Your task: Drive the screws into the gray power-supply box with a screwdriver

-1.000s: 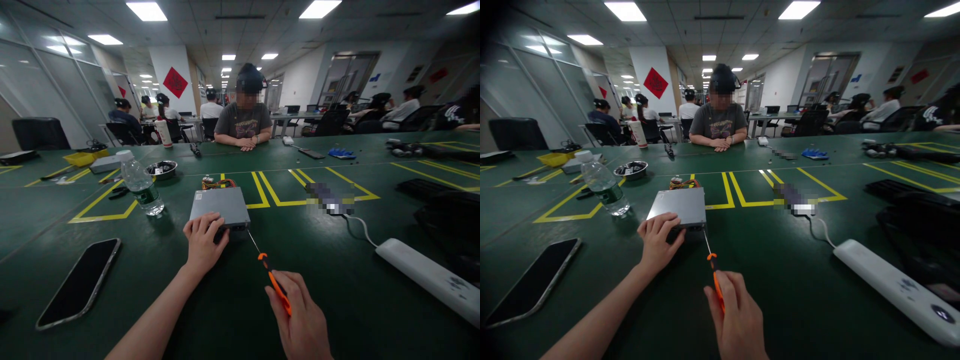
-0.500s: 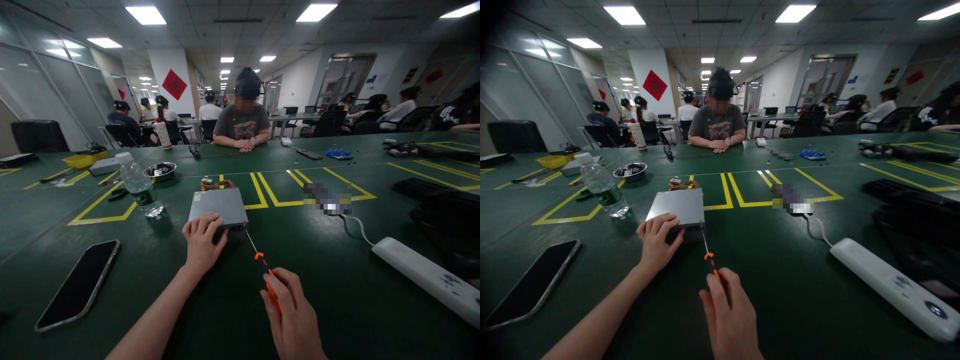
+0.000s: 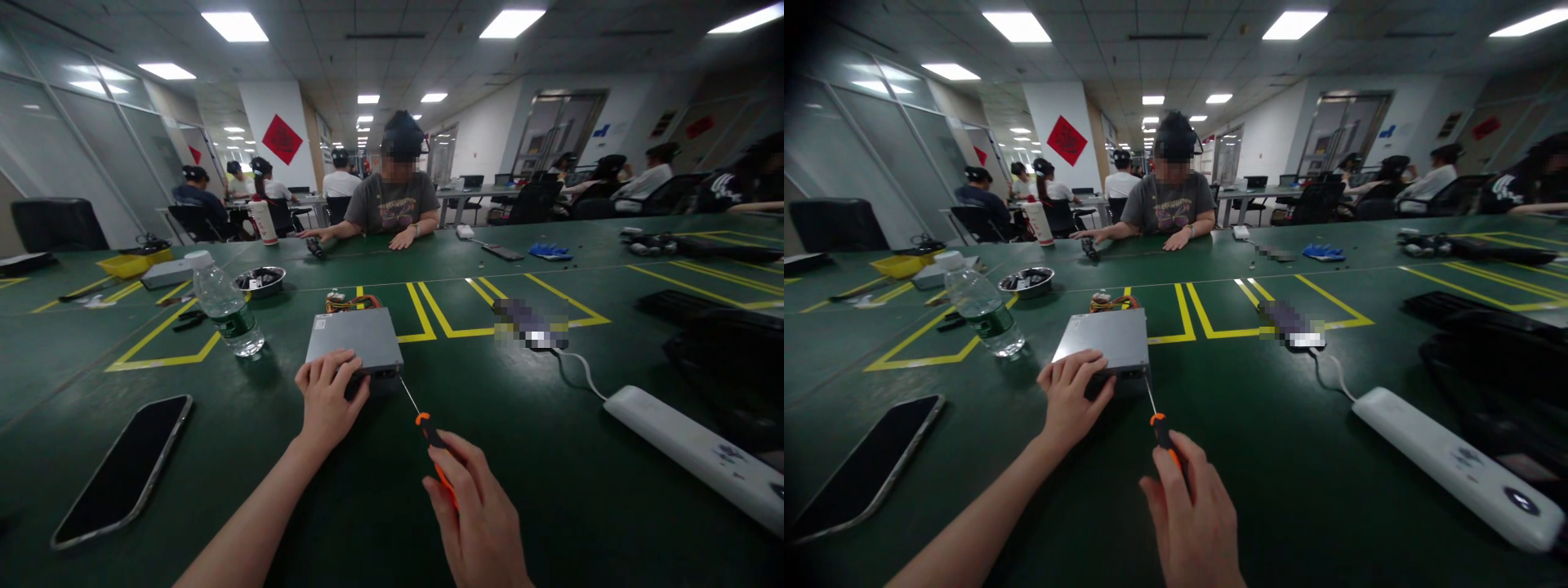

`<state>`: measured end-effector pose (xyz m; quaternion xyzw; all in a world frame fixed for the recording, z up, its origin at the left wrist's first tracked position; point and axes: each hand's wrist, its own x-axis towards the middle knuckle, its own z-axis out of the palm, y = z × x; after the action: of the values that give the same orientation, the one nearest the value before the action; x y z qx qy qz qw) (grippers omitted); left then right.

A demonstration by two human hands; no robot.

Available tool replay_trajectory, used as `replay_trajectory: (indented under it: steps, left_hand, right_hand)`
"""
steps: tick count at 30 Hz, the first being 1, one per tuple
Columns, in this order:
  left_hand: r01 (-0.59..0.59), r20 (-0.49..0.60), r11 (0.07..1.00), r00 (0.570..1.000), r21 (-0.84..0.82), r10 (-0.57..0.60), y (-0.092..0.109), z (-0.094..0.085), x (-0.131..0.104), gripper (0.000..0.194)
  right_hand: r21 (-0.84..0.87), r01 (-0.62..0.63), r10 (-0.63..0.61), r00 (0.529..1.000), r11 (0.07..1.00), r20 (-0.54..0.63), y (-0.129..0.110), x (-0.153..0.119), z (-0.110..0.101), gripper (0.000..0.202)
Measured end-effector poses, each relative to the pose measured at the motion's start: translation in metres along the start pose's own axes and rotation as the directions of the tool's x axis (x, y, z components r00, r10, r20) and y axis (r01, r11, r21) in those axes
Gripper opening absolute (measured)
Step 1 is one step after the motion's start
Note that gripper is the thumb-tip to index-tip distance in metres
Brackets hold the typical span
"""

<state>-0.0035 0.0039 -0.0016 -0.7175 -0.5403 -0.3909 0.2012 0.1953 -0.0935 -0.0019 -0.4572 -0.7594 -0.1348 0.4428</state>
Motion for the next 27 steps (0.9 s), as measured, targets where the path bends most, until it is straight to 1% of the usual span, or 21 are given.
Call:
replay_trajectory:
  steps: [1,4,6,11,15,18,21,24,27]
  left_hand:
    - [0.0,-0.003,1.0,1.0,0.0,0.0,0.0,0.0,0.0,0.019]
    - [-0.004,-0.009,1.0,1.0,0.0,0.004,0.0,0.001,0.001,0.019]
    - [-0.005,-0.012,1.0,1.0,0.0,0.005,0.0,0.001,0.0,0.02]
    - [-0.006,-0.003,1.0,1.0,-0.004,0.006,-0.001,0.002,0.0,0.02]
    - [0.0,-0.01,1.0,1.0,0.0,0.0,-0.001,0.003,-0.001,0.02]
    - [-0.002,0.0,1.0,1.0,-0.002,0.002,-0.001,0.002,0.0,0.02]
    - [0.005,0.0,1.0,1.0,-0.008,-0.005,0.0,0.001,0.0,0.02]
    - [0.005,0.001,1.0,1.0,-0.011,-0.005,0.0,0.001,0.0,0.019]
    - [0.002,0.005,1.0,1.0,-0.018,-0.002,0.0,0.001,0.0,0.019]
  right_hand:
    - [0.008,0.012,-0.013,1.0,1.0,0.004,-0.002,0.001,0.0,0.021]
    - [0.033,0.108,-0.109,0.994,0.994,0.007,-0.005,0.003,0.002,0.021]
    - [0.027,0.151,-0.151,0.988,0.988,0.016,-0.005,0.003,0.004,0.023]
    - [0.02,0.101,-0.101,0.995,0.995,0.013,-0.001,0.001,0.001,0.018]
    - [0.058,0.065,-0.068,0.997,0.996,0.04,-0.008,0.001,0.0,0.022]
    - [0.051,0.109,-0.11,0.994,0.993,0.016,-0.012,0.002,0.003,0.021]
    - [0.014,0.16,-0.16,0.987,0.987,-0.007,-0.011,0.002,0.004,0.021]
    - [-0.013,0.119,-0.12,0.993,0.993,-0.018,-0.007,0.001,0.001,0.019]
    - [-0.013,0.069,-0.069,0.998,0.998,0.006,-0.006,0.0,-0.001,0.021]
